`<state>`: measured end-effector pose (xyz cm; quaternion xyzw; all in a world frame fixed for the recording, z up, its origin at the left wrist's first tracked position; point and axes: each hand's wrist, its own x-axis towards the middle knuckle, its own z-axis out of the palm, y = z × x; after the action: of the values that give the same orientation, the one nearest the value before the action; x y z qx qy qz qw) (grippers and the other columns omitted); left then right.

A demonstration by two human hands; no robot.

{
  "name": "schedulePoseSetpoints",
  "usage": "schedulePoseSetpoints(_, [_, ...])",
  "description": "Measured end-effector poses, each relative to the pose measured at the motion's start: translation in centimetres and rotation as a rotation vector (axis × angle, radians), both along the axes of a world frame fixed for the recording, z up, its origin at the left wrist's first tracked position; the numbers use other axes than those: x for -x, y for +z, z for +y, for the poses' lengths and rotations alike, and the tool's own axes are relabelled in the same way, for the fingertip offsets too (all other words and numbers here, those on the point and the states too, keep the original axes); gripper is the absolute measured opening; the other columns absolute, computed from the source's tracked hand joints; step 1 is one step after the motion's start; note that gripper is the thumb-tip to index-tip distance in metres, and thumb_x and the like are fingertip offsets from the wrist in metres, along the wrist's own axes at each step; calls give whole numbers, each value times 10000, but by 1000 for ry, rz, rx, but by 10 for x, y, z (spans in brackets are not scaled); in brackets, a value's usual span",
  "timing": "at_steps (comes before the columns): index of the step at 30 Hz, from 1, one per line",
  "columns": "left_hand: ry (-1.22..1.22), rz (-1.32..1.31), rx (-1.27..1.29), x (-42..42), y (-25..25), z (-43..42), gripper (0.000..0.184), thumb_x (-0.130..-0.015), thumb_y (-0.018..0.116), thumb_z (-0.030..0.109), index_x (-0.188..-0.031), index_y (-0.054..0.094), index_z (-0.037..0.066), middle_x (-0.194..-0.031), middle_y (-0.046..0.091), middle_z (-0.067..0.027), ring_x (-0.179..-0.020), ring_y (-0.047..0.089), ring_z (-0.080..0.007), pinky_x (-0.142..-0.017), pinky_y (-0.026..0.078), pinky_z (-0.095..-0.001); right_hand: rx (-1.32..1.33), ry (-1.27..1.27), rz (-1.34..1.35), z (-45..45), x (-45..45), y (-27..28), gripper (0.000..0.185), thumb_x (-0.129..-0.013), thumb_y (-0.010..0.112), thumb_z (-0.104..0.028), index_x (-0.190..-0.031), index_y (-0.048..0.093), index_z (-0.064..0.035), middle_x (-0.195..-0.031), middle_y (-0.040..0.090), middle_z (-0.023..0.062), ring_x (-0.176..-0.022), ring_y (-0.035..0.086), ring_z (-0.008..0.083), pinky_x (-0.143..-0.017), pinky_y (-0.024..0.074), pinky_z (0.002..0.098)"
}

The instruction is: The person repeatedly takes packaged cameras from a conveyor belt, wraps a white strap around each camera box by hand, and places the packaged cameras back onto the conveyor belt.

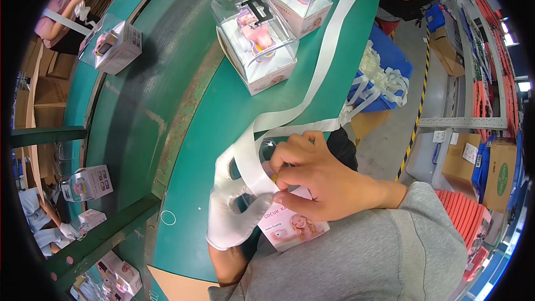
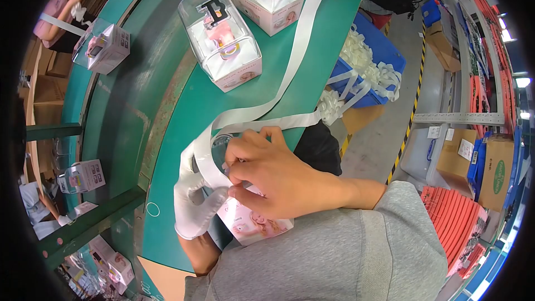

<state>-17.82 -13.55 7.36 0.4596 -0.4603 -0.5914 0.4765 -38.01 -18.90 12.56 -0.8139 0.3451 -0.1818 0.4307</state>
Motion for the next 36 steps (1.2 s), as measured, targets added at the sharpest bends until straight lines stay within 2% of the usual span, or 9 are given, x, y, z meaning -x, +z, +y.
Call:
schedulePoseSetpoints(7, [-38, -154, 138, -7, -6, 11, 517, -653, 812, -27, -1155, 708, 40, -1475, 466, -194, -1301, 524, -348, -1071, 436, -475, 57, -29, 22, 16, 0, -6, 147, -839, 731, -81, -827, 595, -135, -1011, 519, -1, -932, 464, 199, -951, 255, 433])
schedulePoseSetpoints(16, [59, -49, -10, 0, -13, 37, 862, -613, 849, 0, -1397, 498, 70, -1439, 465, -216, -1285, 522, -373, -1054, 456, -468, 52, -110, -62, 34, -9, -19, 179, -806, 759, -45, -864, 626, -149, -1027, 544, -11, -933, 518, 173, -975, 253, 465])
schedulePoseSetpoints(19, [47, -202, 107, -9, -14, 34, 848, -612, 865, 10, -1382, 512, 66, -1434, 469, -209, -1260, 544, -366, -1041, 471, -452, 46, -127, -108, 31, -14, -22, 166, -821, 738, -19, -889, 633, -128, -1051, 553, 10, -926, 519, 173, -941, 294, 411])
schedulePoseSetpoints(21, [40, -355, 224, -14, -13, 32, 835, -611, 880, 21, -1366, 527, 63, -1430, 474, -203, -1234, 567, -359, -1028, 486, -436, 98, -448, -363, 27, -14, -32, 165, -838, 728, -22, -909, 599, -98, -1031, 576, 27, -868, 500, 163, -912, 320, 363])
schedulePoseSetpoints(22, [39, -361, 227, -15, -10, 32, 835, -611, 880, 21, -1366, 527, 63, -1430, 474, -203, -1234, 567, -359, -1028, 486, -436, 99, -448, -370, 28, -13, -34, 165, -838, 728, -22, -909, 599, -98, -1031, 576, 27, -868, 500, 163, -912, 320, 363])
schedulePoseSetpoints(26, [-26, -597, 256, -23, 5, 21, 790, -644, 892, 71, -1349, 535, 68, -1362, 528, -201, -1172, 612, -331, -1010, 505, -393, -224, -419, -356, 35, -5, -39, 172, -933, 626, 29, -1090, 585, -28, -1169, 588, 100, -999, 540, 154, -870, 405, 248])
schedulePoseSetpoints(27, [-16, -615, 274, -27, 6, 19, 790, -644, 892, 71, -1349, 535, 68, -1362, 528, -201, -1172, 612, -331, -1010, 505, -393, -209, -408, -376, 36, -7, -41, 172, -933, 626, 29, -1090, 585, -28, -1169, 588, 100, -999, 540, 154, -870, 405, 248])
schedulePoseSetpoints(32, [-100, -695, 161, -46, -14, 27, 854, -686, 885, 114, -1436, 484, 45, -1380, 555, -224, -1204, 617, -317, -1033, 491, -371, -665, -429, -503, 58, -14, -47, 228, -1006, 527, 4, -1233, 506, -3, -1276, 591, 147, -1090, 569, 178, -976, 450, 292])
schedulePoseSetpoints(36, [32, 111, -536, -64, -38, 80, 975, -717, 862, 144, -1545, 366, 4, -1440, 542, -250, -1269, 592, -321, -1057, 477, -377, -713, -354, -540, 67, -8, -55, 287, -1049, 456, -37, -1336, 452, -14, -1303, 615, 155, -1240, 572, 281, -1081, 420, 378])
